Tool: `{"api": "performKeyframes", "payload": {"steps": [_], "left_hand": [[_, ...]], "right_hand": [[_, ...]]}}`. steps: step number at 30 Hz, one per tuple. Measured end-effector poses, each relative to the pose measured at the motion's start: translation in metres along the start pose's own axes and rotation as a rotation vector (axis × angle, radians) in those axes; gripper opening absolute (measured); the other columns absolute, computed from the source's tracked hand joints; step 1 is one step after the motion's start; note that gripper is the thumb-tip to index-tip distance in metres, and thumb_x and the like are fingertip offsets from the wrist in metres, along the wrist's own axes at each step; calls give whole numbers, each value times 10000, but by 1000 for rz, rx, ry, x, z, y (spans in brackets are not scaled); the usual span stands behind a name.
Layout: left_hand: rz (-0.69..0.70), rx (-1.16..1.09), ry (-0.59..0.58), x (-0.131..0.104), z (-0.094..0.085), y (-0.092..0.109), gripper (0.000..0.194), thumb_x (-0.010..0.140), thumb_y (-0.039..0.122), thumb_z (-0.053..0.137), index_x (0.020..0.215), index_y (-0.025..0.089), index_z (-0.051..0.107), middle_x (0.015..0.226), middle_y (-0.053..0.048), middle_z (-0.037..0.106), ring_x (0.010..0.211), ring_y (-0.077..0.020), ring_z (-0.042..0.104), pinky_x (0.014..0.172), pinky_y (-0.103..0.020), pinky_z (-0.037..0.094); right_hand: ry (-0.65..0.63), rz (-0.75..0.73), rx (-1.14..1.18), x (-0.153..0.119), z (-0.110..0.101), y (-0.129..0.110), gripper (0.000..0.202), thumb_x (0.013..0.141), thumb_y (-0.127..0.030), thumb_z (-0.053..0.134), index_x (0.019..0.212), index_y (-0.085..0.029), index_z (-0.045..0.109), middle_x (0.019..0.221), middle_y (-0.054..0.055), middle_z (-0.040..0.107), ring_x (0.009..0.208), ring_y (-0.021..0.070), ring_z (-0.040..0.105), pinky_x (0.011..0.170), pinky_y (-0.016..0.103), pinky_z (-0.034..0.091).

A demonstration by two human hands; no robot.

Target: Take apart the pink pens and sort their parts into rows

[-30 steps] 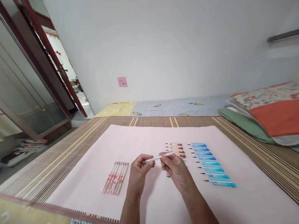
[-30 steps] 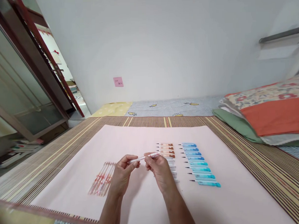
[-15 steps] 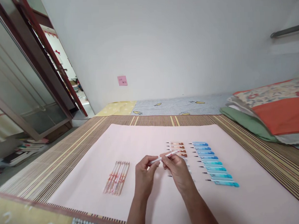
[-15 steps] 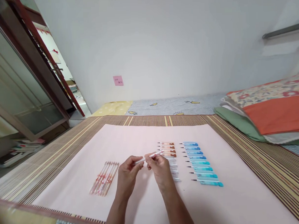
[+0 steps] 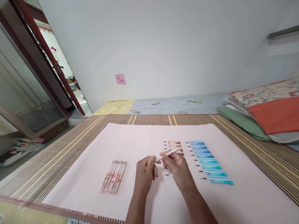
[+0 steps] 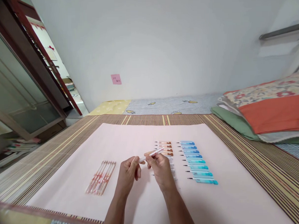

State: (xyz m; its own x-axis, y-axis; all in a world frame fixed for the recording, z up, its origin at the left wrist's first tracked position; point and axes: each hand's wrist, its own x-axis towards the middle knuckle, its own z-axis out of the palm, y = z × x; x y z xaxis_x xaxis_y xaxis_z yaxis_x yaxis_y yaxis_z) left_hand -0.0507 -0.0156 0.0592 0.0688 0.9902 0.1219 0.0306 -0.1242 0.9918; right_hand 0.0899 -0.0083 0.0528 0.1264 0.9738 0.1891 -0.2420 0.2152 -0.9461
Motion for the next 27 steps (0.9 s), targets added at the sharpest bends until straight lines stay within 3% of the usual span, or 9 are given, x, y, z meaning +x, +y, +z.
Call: {"api": "performKeyframes", "payload": {"steps": [4, 6, 9, 13, 15, 17, 20, 24, 27], "left_hand": [[13, -125, -43, 1, 0, 4, 461, 765, 502, 805, 1071, 185, 668, 671, 33, 632, 520, -111, 521, 500, -228, 407], [24, -147, -39, 1, 1, 4, 439, 720, 441, 857, 1023, 194, 658, 710, 37, 634, 559, -107, 549, 527, -222, 424], [5, -112, -32, 0, 3, -2, 365, 845, 533, 728, 837, 179, 640, 627, 19, 628, 481, -91, 501, 489, -222, 373], [-105, -66, -42, 1, 3, -8, 575, 918, 688, 519, 751, 156, 659, 444, 13, 531, 361, -94, 399, 420, -242, 252], [-116, -101, -46, 2, 2, -6, 566, 893, 691, 559, 869, 141, 691, 512, 4, 585, 382, -94, 433, 424, -238, 247], [-88, -155, -44, 3, 3, -3, 513, 799, 618, 733, 1018, 157, 676, 627, 19, 635, 434, -91, 483, 442, -224, 281], [-61, -204, -33, 3, 3, -1, 478, 700, 503, 857, 972, 176, 640, 665, 38, 638, 456, -81, 496, 464, -217, 320], [-139, -162, -18, 4, 2, -8, 492, 852, 646, 646, 791, 159, 618, 540, 8, 605, 358, -74, 416, 431, -238, 221], [-225, -176, -30, 4, 1, -12, 601, 878, 718, 536, 831, 132, 660, 506, 1, 581, 344, -80, 401, 433, -246, 174]], "right_hand": [[21, 49, 6, 2, -4, 3, 483, 724, -636, 804, 791, -164, 732, 581, -14, 559, 569, 131, 495, 576, 286, 414], [34, 63, -6, 3, -6, 4, 496, 701, -649, 815, 753, -165, 717, 583, -8, 566, 564, 131, 494, 567, 286, 414], [46, 66, -23, 3, -7, 3, 511, 685, -664, 819, 746, -167, 717, 588, 0, 581, 568, 136, 502, 562, 288, 417], [47, 79, -1, 2, -6, 2, 510, 669, -660, 833, 757, -170, 722, 597, 0, 594, 576, 138, 512, 574, 290, 424], [59, 97, 17, 3, -5, 3, 511, 650, -662, 844, 714, -176, 697, 584, -3, 588, 563, 136, 506, 571, 292, 423], [84, 110, 29, 4, -5, 5, 517, 631, -664, 853, 661, -185, 661, 564, -7, 575, 546, 134, 495, 561, 294, 417], [94, 115, 43, 5, -4, 6, 515, 627, -652, 862, 625, -192, 630, 550, -12, 563, 539, 129, 484, 560, 292, 413], [52, 126, 68, 3, -2, 5, 480, 660, -620, 860, 650, -185, 657, 582, -8, 580, 566, 128, 499, 587, 293, 426], [57, 141, 81, 3, -1, 7, 487, 644, -624, 868, 678, -179, 675, 592, -8, 590, 565, 130, 507, 589, 297, 429]]}}
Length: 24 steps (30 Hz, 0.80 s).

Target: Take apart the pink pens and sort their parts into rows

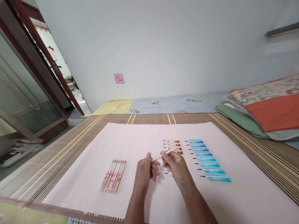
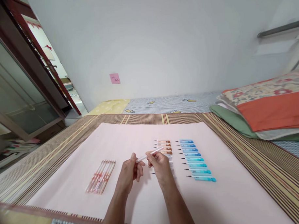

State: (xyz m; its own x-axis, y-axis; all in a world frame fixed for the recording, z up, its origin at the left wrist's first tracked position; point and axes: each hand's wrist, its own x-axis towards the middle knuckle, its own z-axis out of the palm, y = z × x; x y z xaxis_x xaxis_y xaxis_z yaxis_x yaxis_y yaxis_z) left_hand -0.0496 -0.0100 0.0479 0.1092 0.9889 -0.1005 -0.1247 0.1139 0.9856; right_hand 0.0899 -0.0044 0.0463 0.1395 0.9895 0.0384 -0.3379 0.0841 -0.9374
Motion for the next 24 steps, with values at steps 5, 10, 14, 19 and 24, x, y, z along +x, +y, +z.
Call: {"api": "performKeyframes", "payload": {"steps": [5, 10, 14, 19, 24], "left_hand": [[72, -78, -28, 1, 1, 1, 508, 716, 524, 829, 1019, 156, 653, 694, 13, 673, 418, -55, 426, 459, -223, 205], [17, -48, -7, 5, 1, -7, 539, 807, 677, 675, 779, 139, 654, 526, 6, 602, 348, -56, 360, 444, -250, 163], [-68, -70, 10, 4, 0, -7, 678, 814, 777, 582, 882, 115, 708, 538, -14, 613, 373, -75, 393, 455, -249, 179], [43, -156, -23, 1, 0, -1, 561, 662, 513, 875, 1054, 165, 675, 720, 11, 673, 461, -64, 460, 469, -224, 224], [16, -142, 4, 4, 1, -6, 503, 767, 633, 753, 761, 141, 645, 560, 13, 595, 386, -54, 394, 455, -236, 177]], "right_hand": [[46, 18, 5, 4, -2, 8, 519, 598, -638, 885, 646, -174, 657, 563, -12, 582, 537, 123, 498, 569, 293, 417], [27, 16, 11, 3, -3, 6, 497, 616, -616, 886, 711, -161, 708, 586, -9, 592, 563, 127, 503, 580, 292, 422], [16, 22, 13, 2, -3, 3, 482, 617, -602, 889, 700, -164, 705, 591, -6, 602, 561, 128, 511, 581, 293, 425], [41, 25, 12, 4, -5, 5, 495, 601, -615, 894, 648, -176, 669, 576, 0, 603, 553, 134, 516, 576, 296, 435], [22, 17, 15, 4, -4, 4, 499, 604, -620, 892, 682, -168, 694, 596, 1, 606, 559, 129, 509, 576, 294, 432]]}}
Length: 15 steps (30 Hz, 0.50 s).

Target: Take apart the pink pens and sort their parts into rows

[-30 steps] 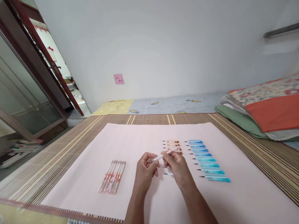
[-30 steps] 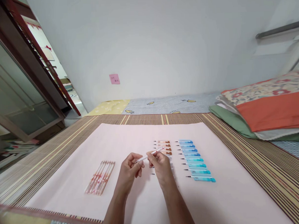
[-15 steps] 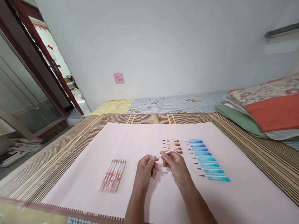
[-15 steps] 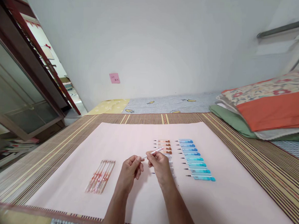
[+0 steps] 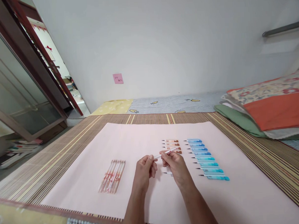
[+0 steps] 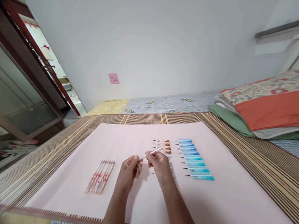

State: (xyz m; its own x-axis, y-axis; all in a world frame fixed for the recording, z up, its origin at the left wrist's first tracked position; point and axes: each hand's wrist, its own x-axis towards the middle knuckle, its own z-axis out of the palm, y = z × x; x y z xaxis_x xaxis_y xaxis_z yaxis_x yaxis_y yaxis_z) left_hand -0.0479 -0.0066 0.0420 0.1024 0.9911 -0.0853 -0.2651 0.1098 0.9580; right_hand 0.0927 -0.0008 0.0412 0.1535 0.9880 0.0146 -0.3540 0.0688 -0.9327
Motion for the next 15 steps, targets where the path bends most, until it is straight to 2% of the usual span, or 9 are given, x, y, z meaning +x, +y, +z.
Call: {"api": "performKeyframes", "payload": {"steps": [2, 4, 6, 8, 11, 15], "left_hand": [[-48, 16, 19, 0, 0, -1, 599, 797, 726, 661, 722, 132, 651, 494, 12, 547, 378, -65, 390, 457, -239, 187], [-64, 3, 1, -1, 0, 1, 642, 800, 762, 625, 788, 123, 680, 520, 5, 565, 395, -71, 406, 460, -236, 193], [-32, -24, -34, -2, 0, 4, 596, 759, 704, 720, 935, 135, 692, 609, 8, 617, 421, -63, 420, 463, -227, 189], [12, -39, -48, -3, 1, 6, 552, 690, 584, 840, 1000, 158, 677, 670, 18, 646, 433, -52, 424, 461, -220, 185], [35, -32, -39, -2, 1, 4, 460, 696, 539, 847, 865, 153, 663, 638, 16, 640, 403, -43, 404, 448, -222, 182], [-29, 7, 29, 1, -2, -3, 567, 774, 702, 708, 703, 142, 649, 468, 23, 539, 354, -57, 370, 435, -229, 180]], "right_hand": [[-5, -6, -3, -1, 1, -1, 494, 615, -617, 887, 719, -165, 718, 599, 0, 608, 566, 132, 513, 581, 296, 434], [0, -7, -5, -2, 1, -3, 490, 614, -617, 886, 719, -167, 721, 586, -5, 602, 566, 134, 514, 585, 298, 437], [12, -1, -7, -2, 1, -3, 485, 611, -613, 889, 678, -171, 702, 569, -8, 593, 562, 132, 514, 591, 298, 440], [14, 6, -10, -2, 0, -3, 478, 610, -604, 892, 652, -173, 689, 571, -7, 593, 561, 130, 513, 591, 297, 440], [5, -2, -8, -2, 0, -2, 476, 604, -604, 892, 708, -168, 732, 586, -7, 597, 563, 131, 513, 576, 295, 434], [-19, -14, 7, 0, 0, 1, 460, 635, -577, 885, 773, -154, 766, 584, -9, 597, 569, 127, 517, 578, 285, 437]]}}
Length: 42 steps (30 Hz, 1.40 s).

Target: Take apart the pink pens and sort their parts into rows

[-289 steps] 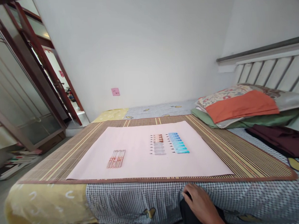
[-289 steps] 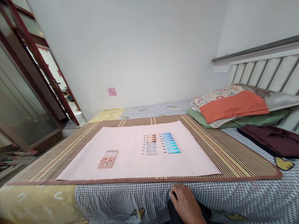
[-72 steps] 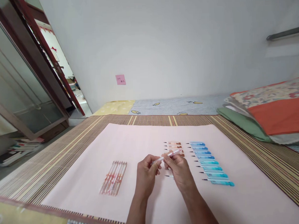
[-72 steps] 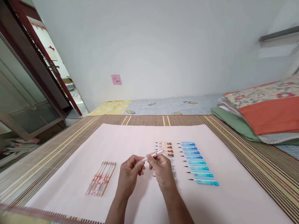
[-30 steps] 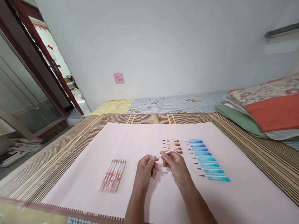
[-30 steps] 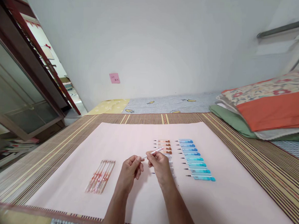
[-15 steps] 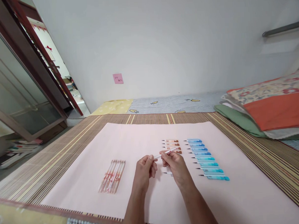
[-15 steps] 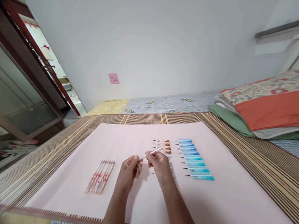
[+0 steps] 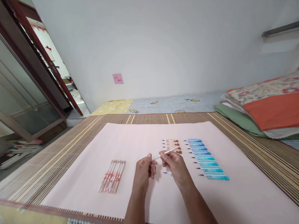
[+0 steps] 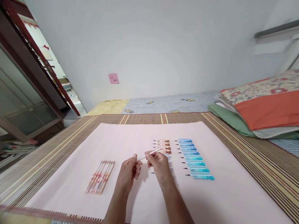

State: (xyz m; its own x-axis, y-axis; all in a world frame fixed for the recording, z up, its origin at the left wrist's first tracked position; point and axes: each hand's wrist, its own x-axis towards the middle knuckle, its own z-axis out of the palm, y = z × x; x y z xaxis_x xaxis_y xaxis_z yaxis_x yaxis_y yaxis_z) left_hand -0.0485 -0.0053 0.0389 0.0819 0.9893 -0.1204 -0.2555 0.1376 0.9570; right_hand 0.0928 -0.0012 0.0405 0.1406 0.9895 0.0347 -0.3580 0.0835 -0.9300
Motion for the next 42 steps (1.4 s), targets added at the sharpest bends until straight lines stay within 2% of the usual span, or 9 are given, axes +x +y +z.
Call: {"api": "performKeyframes", "payload": {"steps": [4, 10, 14, 19, 22, 25, 28, 35, 42], "left_hand": [[-20, 9, 56, 2, -3, -3, 627, 759, 764, 681, 636, 152, 619, 419, 32, 489, 348, -61, 354, 427, -229, 185], [-21, -51, 37, 1, -3, -2, 609, 744, 748, 716, 661, 155, 607, 440, 45, 486, 367, -56, 359, 430, -220, 216], [-21, -64, 31, 1, -3, -1, 597, 749, 730, 726, 673, 149, 613, 457, 41, 493, 382, -55, 371, 439, -220, 223], [-12, -84, 22, 2, -5, -2, 557, 747, 681, 759, 682, 144, 628, 457, 42, 495, 387, -54, 369, 450, -221, 211], [-2, -104, 15, 2, -6, -2, 534, 745, 655, 777, 683, 145, 629, 457, 42, 501, 386, -51, 362, 454, -223, 203], [3, -105, 14, 2, -7, -2, 537, 747, 659, 773, 680, 147, 627, 453, 43, 497, 385, -51, 357, 457, -225, 199], [4, -98, 15, 2, -7, -1, 531, 744, 652, 778, 678, 147, 626, 449, 46, 490, 385, -50, 352, 460, -226, 199], [-1, -103, 21, 4, -10, -3, 517, 732, 636, 792, 681, 147, 629, 449, 47, 485, 384, -52, 344, 456, -229, 193], [16, -114, 45, 5, -16, 1, 503, 726, 616, 807, 680, 143, 641, 458, 48, 485, 393, -49, 346, 451, -221, 197]], "right_hand": [[14, 10, 37, 2, -3, 3, 448, 632, -539, 897, 834, -159, 773, 611, -11, 625, 569, 120, 538, 576, 272, 454], [80, 68, 84, 1, -4, 0, 498, 538, -523, 951, 834, -165, 773, 694, 16, 696, 642, 146, 624, 640, 288, 514], [84, 92, 137, -1, -1, -3, 505, 556, -559, 942, 822, -155, 798, 723, 36, 694, 641, 131, 586, 597, 271, 487], [57, 117, 275, -2, 1, -4, 480, 565, -532, 951, 839, -160, 821, 708, 6, 624, 619, 97, 514, 557, 237, 436], [48, 130, 350, -2, -1, -9, 533, 599, -612, 903, 854, -150, 826, 664, -11, 559, 569, 82, 459, 508, 226, 384], [21, 162, 414, -2, -6, -15, 627, 684, -740, 771, 875, -145, 825, 630, -13, 517, 521, 78, 400, 472, 237, 346], [46, 163, 438, 0, -10, -18, 664, 709, -783, 712, 876, -149, 821, 613, -19, 493, 508, 77, 381, 468, 237, 337], [115, 6, 260, 5, -13, -7, 381, 711, -536, 824, 816, -172, 787, 641, -18, 559, 515, 75, 424, 473, 232, 322], [167, -92, 41, 5, -19, -8, 370, 735, -542, 784, 754, -174, 745, 634, -3, 620, 511, 89, 464, 500, 245, 374]]}}
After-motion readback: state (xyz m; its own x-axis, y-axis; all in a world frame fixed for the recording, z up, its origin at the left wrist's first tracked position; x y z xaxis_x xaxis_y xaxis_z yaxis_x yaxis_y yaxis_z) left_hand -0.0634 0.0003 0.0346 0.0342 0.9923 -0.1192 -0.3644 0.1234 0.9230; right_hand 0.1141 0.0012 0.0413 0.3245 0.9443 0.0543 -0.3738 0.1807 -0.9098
